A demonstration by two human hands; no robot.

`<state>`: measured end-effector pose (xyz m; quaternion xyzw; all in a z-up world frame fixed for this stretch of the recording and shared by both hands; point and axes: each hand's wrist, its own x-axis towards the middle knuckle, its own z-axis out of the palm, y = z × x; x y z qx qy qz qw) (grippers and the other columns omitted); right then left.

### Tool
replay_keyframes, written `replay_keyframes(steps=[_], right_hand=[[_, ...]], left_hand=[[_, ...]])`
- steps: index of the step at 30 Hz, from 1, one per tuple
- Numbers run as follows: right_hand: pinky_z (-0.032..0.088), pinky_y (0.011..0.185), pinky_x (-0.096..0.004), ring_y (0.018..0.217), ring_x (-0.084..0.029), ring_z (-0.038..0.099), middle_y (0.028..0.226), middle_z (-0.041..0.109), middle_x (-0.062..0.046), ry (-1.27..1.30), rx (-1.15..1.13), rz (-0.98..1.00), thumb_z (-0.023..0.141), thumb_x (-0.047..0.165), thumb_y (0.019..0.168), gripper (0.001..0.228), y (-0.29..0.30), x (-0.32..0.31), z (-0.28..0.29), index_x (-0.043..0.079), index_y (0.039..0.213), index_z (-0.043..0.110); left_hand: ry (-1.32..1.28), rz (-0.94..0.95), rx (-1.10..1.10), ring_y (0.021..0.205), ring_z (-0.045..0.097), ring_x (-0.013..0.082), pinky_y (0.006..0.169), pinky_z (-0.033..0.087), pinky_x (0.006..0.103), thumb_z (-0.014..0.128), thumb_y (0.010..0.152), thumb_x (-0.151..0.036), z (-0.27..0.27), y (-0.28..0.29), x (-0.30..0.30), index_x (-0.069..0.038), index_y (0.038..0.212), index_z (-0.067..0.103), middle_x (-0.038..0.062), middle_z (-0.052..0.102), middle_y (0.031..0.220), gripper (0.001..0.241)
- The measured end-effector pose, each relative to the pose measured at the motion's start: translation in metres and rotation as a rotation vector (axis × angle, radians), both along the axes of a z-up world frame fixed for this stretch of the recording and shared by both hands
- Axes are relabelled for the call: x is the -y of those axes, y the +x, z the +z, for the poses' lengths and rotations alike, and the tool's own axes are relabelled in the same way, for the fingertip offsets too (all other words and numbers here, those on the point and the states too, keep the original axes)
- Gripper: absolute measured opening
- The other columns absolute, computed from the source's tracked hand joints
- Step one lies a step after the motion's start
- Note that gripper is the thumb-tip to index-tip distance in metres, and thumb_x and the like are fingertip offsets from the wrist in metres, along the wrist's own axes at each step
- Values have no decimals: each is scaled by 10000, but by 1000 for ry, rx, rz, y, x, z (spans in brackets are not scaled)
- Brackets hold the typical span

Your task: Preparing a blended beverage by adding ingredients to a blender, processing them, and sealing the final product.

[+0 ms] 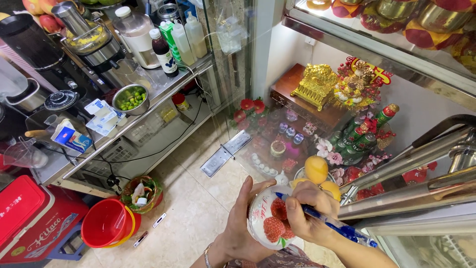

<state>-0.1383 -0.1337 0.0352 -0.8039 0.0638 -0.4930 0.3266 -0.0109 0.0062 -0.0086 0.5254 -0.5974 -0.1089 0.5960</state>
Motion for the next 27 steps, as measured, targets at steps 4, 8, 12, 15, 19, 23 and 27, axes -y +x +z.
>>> replay_keyframes(steps=[4,8,12,15,19,23,27], right_hand=[[483,538,-292,604,-171,613,719,614,-61,-24,10,-34,664,86,961,173,2,-2,-1,42,960,496],[468,541,-295,597,-169,595,721,605,-66,15,26,-13,645,71,974,160,-1,-2,-6,37,963,488],[484,539,-291,597,-158,601,731,617,-66,38,24,37,627,69,976,145,-3,0,-4,40,977,485],[496,544,-290,613,-160,622,734,623,-66,14,16,0,646,70,966,160,-1,-4,-3,40,983,490],[491,550,-289,628,-162,629,750,630,-77,15,2,-47,660,69,963,173,-2,-3,-5,36,988,492],[503,554,-284,640,-160,643,747,643,-74,21,-5,-47,668,70,960,178,-1,-4,-7,43,986,493],[500,555,-289,631,-162,627,757,639,-84,50,34,-27,654,67,968,172,-3,-4,-13,39,999,487]], left_hand=[[-7,-18,2,1413,599,323,1279,363,449,966,766,-258,-1,1,-1,17,1624,20,191,630,1422,1306],[38,-46,-18,1417,590,314,1299,312,462,962,758,-257,-5,1,-1,8,1620,67,200,612,1447,1271],[7,-55,-23,1434,581,302,1304,331,444,945,784,-269,-2,2,-2,14,1622,53,161,610,1443,1256],[99,-35,-91,1436,574,307,1291,324,450,951,794,-270,-3,-4,-2,21,1609,54,187,573,1494,1246],[86,-82,11,1431,579,303,1322,257,477,939,799,-203,-11,-3,-1,-6,1618,102,184,598,1478,1187],[67,-19,-57,1415,591,294,1281,357,439,965,771,-262,-7,-5,-1,23,1617,47,196,561,1496,1280],[77,-48,-48,1449,603,289,1319,351,437,990,760,-239,-7,-1,-1,8,1661,11,146,606,1499,1353]])
